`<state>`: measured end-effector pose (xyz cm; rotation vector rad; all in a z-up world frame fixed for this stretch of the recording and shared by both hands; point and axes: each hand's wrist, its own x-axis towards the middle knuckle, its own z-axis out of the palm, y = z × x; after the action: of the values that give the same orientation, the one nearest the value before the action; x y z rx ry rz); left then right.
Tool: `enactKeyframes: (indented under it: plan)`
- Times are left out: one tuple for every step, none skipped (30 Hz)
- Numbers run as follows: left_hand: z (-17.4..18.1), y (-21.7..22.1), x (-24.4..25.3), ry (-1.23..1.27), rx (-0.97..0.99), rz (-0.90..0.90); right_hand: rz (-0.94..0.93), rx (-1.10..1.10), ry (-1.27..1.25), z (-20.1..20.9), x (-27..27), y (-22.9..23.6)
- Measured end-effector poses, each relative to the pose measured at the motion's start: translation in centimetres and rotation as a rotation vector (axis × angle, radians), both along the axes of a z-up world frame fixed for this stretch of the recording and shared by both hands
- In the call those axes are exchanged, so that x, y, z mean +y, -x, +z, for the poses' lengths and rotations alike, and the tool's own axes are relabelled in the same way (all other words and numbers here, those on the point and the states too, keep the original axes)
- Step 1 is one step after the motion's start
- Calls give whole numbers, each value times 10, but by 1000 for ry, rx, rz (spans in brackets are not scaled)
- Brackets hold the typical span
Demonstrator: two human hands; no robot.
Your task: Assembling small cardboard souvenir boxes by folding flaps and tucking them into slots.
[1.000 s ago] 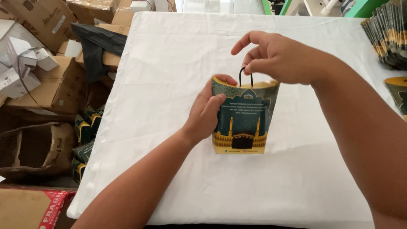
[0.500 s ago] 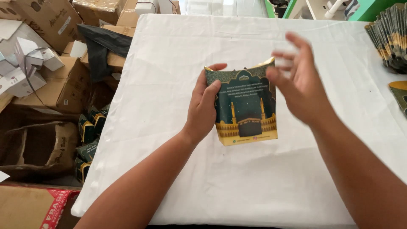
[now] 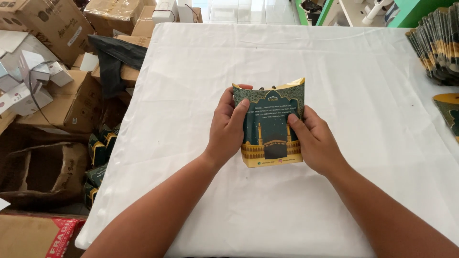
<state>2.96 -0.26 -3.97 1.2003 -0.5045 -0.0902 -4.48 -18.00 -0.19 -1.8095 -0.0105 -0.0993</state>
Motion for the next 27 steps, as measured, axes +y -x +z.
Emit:
enactKeyframes:
  plan:
    - [0, 0, 0, -4, -8, 4, -3, 15, 10, 1, 0, 1]
    - [0, 0, -1, -7, -17, 7, -7, 28, 19, 3, 0, 2]
    - [0, 0, -1, -7, -17, 6, -7, 28, 19, 2, 1, 3]
    - [1, 0, -2, -8, -15, 13, -20, 41, -7, 1, 1, 4]
    - [1, 0, -2, -9, -13, 20, -32, 54, -34, 0, 2, 5]
    - [-2, -2, -4, -8, -14, 19, -32, 53, -33, -10, -1, 4]
    - [-5, -5, -5, 66, 14, 44, -5, -54, -119, -19, -3, 2]
    - [-8, -8, -6, 139, 43, 69, 24, -160, -205, -29, -6, 1]
    - [-6, -7, -6, 139, 42, 69, 24, -161, -204, -25, -2, 4]
    - [-4, -6, -5, 136, 69, 107, 0, -257, -131, -20, 2, 7]
    - [-2, -5, -4, 132, 97, 145, -25, -353, -58, -16, 6, 10]
    - [-6, -7, -5, 133, 97, 146, -24, -352, -58, -18, 5, 11]
    - [-11, -10, -7, 45, 107, 171, -110, -449, 68, -20, 4, 12]
    - [-15, -12, -8, -42, 119, 194, -196, -543, 197, -22, 2, 13]
    - [-7, -2, -9, -41, 120, 195, -195, -542, 198, -19, 0, 9]
    - [2, 7, -11, -35, 104, 40, -233, -689, 452, -16, -3, 6]
    - [11, 17, -13, -29, 87, -114, -268, -831, 710, -12, -6, 3]
    - [15, 24, -15, -28, 89, -115, -267, -829, 712, -17, -9, 2]
    - [20, 32, -17, 47, 148, -205, -202, -871, 778, -21, -11, 1]
    - [25, 40, -18, 120, 205, -293, -134, -914, 842, -26, -13, 0]
    - [18, 36, -19, 120, 205, -291, -133, -915, 841, -25, -10, 2]
    - [12, 33, -20, 202, 304, -273, -95, -940, 859, -24, -7, 4]
    - [6, 29, -21, 283, 402, -254, -56, -965, 876, -23, -4, 6]
    - [2, 26, -21, 284, 401, -254, -56, -966, 876, -26, -5, 6]
    - [-2, 23, -20, 284, 417, -252, -44, -997, 904, -28, -6, 5]
    - [-6, 20, -20, 284, 432, -250, -32, -1028, 933, -30, -7, 5]
    - [-3, 20, -21, 286, 431, -251, -32, -1028, 934, -30, -8, 4]
